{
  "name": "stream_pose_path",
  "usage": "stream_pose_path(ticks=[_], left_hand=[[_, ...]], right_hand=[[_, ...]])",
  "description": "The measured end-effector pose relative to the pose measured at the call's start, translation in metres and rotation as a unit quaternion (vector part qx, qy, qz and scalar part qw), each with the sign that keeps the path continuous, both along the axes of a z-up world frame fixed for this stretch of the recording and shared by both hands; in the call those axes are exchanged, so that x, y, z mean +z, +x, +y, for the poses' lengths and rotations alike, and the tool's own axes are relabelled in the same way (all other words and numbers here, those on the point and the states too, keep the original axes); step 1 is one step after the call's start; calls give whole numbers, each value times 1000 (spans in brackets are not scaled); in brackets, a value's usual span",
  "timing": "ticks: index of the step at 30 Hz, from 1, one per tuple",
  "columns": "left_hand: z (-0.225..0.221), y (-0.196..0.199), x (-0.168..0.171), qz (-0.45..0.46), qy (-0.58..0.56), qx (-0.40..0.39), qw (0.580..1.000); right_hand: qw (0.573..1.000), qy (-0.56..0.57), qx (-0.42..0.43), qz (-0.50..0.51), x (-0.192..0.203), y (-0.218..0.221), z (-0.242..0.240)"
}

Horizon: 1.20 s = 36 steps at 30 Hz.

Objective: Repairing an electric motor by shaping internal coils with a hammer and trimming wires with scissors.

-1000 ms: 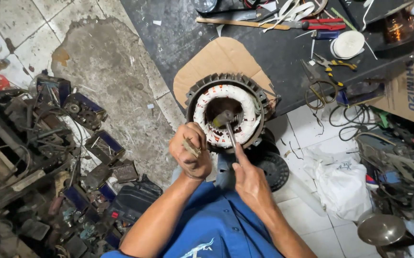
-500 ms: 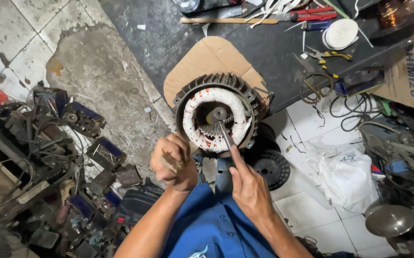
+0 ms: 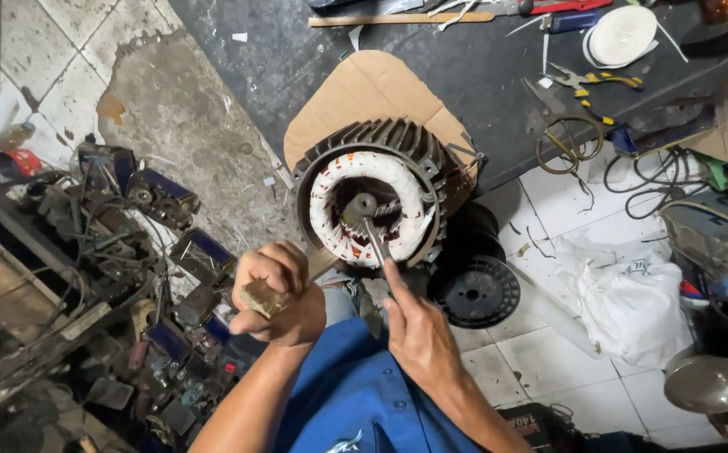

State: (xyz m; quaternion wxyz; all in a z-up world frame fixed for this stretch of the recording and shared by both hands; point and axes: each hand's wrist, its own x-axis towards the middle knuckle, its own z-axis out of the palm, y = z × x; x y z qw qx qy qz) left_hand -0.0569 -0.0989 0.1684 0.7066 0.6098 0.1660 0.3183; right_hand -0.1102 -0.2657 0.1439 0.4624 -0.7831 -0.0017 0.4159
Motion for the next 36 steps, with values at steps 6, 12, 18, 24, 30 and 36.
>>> stream_pose_path(ticks=[6, 12, 18, 24, 30, 36], left_hand=[[0, -6, 5, 24, 3, 10, 1000], [9, -31, 9, -6, -7, -10, 1000], [-4, -61, 13, -44, 31, -71, 996], [-19, -42, 5, -39, -18, -4, 999], [-23, -23, 6, -25, 10, 27, 999], [-25, -26, 9, 10, -9, 33, 999]], right_hand=[[978, -9, -75, -195, 19, -4, -12], [986, -56, -50, -150, 14, -6, -35], [979, -44, -16, -197, 11, -15, -46], [987, -50, 18, -152, 21, 8, -54], [914, -119, -229, -314, 45, 39, -36], [968, -187, 59, 158, 57, 32, -23]])
